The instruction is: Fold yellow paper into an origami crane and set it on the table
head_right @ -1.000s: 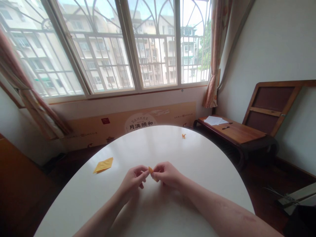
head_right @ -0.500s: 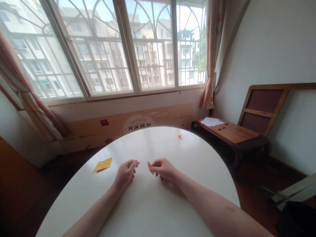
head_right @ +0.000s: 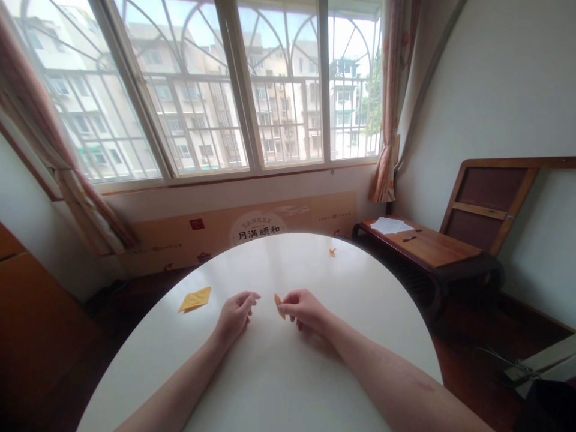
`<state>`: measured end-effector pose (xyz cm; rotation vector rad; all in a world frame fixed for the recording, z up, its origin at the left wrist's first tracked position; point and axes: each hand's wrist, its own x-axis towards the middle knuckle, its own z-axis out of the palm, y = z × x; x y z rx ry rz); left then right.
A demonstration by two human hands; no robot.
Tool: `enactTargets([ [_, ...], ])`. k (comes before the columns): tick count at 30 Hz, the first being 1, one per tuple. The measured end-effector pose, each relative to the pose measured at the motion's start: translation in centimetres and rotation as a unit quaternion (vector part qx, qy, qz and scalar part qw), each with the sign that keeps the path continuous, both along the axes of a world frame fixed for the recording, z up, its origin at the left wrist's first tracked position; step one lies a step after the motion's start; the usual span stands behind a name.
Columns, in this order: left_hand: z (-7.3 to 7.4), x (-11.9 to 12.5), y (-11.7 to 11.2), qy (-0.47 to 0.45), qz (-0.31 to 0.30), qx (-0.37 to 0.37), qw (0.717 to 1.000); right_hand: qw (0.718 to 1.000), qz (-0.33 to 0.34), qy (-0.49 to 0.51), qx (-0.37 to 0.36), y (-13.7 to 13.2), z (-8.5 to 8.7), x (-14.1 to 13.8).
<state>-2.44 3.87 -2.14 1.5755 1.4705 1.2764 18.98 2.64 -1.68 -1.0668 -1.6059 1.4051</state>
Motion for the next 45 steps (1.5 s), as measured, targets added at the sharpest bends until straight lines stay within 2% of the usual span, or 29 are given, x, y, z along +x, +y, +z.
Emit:
enactTargets([
  [15,-0.2,-0.1,0.1,0.030,-0.018,0.006,0.999,1.000,0.005,-0.005,-0.010,0.1,-0.1,0.2],
  [23,-0.4,0.5,-0.6,0.049,-0.053,0.003,0.997,1.000,0.011,0.004,-0.011,-0.2,0.1,0.4],
  [32,0.6,2.2,-2.6,0.055,-0.145,-0.002,0.988,0.999,0.020,0.032,-0.001,-0.5,0.2,0.4],
  [41,1.6,2.9,-3.6,0.037,-0.149,0.043,0.987,0.997,0.020,0.077,-0.017,-0.7,-0.2,-0.2],
  [45,1.7,2.8,-3.7,0.058,-0.144,0.073,0.985,0.995,0.006,0.095,-0.006,-0.9,-0.1,-0.5],
])
